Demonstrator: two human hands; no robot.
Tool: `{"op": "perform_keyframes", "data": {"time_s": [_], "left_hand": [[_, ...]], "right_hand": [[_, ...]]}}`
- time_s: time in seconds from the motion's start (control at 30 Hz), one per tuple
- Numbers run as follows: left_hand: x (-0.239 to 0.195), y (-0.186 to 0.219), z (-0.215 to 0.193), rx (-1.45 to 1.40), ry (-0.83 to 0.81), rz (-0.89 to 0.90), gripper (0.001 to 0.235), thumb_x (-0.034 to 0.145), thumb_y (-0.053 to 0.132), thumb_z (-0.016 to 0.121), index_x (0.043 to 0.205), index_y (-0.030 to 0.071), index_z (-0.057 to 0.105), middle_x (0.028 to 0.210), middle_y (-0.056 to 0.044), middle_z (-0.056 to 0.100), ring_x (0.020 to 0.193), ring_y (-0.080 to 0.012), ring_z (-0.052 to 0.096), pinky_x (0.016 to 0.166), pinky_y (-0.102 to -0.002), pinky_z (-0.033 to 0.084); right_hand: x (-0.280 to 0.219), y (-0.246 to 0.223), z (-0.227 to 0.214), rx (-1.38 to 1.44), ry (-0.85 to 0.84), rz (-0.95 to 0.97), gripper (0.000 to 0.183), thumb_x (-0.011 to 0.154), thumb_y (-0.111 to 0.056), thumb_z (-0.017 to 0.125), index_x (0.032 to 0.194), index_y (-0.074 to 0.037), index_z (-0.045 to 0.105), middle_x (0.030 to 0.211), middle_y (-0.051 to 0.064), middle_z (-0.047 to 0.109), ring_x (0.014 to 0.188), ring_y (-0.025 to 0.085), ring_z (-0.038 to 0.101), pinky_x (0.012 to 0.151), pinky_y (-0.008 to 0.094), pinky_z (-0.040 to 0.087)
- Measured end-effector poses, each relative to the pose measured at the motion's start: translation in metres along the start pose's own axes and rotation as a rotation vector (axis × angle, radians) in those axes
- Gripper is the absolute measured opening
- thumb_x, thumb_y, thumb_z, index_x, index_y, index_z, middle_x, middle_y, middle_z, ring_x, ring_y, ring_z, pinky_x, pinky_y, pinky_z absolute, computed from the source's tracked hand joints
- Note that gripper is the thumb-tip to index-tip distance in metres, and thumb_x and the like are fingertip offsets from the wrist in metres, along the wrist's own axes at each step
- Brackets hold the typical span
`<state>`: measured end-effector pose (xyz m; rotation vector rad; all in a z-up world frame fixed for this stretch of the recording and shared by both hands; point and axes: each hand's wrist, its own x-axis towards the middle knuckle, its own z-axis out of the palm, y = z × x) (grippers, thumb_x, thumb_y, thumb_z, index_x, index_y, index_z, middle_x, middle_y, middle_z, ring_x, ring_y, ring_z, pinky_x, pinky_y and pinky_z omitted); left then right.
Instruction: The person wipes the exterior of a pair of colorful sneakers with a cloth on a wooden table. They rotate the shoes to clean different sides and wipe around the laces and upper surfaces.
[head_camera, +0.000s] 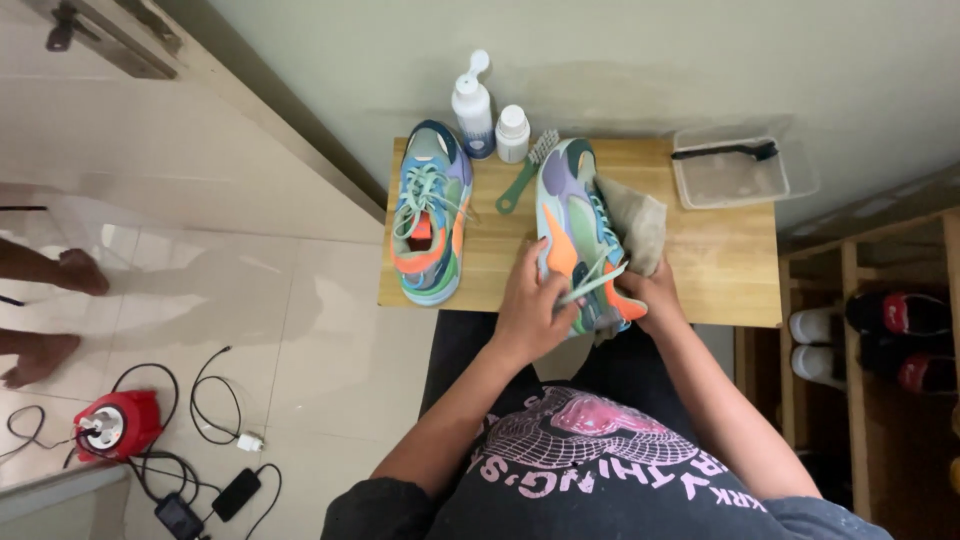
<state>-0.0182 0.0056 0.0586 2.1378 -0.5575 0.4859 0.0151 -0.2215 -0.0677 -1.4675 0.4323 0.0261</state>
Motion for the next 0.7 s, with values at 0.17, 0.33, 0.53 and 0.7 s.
{"op": "perform_keyframes", "data": {"time_s": [0.17,0.33,0.53,0.7], "left_hand": [[-0.005,0.017,0.001,-0.040,-0.198,-0.044,0.055,0.094,0.050,0.059,0.057,0.010,0.062,0.164,-0.029,0.027,0.131,-0.0613,0.044,0.104,-0.055,0.043],[-0.011,0.025,0.015,0.014,-0.312,0.012,0.051,0.096,0.043,0.057,0.067,0.006,0.076,0.165,-0.034,0.021,0.140,-0.0700,0.027,0.115,-0.065,0.032],[-0.016,-0.005,0.036,0.120,-0.288,-0.030,0.049,0.095,0.037,0.059,0.136,0.012,0.047,0.167,-0.021,0.026,0.133,-0.0565,0.046,0.103,-0.066,0.043],[-0.011,-0.004,0.029,-0.046,-0.282,-0.041,0.081,0.097,0.025,0.061,0.163,0.008,0.019,0.172,-0.016,0.014,0.153,-0.0340,0.031,0.121,-0.046,0.037]], "right_hand": [[-0.050,-0.099,0.017,-0.390,0.059,0.039,0.073,0.069,-0.018,0.083,0.137,-0.009,0.058,0.131,0.026,0.063,0.130,0.047,0.054,0.104,0.058,0.043],[-0.056,-0.094,0.000,-0.521,0.116,0.079,0.068,0.074,-0.022,0.082,0.136,-0.012,0.056,0.133,0.028,0.061,0.132,0.049,0.051,0.108,0.058,0.041],[-0.056,-0.091,-0.014,-0.620,0.050,0.109,0.067,0.071,-0.026,0.084,0.133,-0.018,0.059,0.126,0.025,0.066,0.125,0.046,0.058,0.104,0.056,0.046],[-0.095,-0.164,0.000,-0.426,0.098,-0.054,0.064,0.071,-0.013,0.082,0.130,-0.003,0.060,0.118,0.032,0.066,0.118,0.050,0.061,0.098,0.061,0.045]]}}
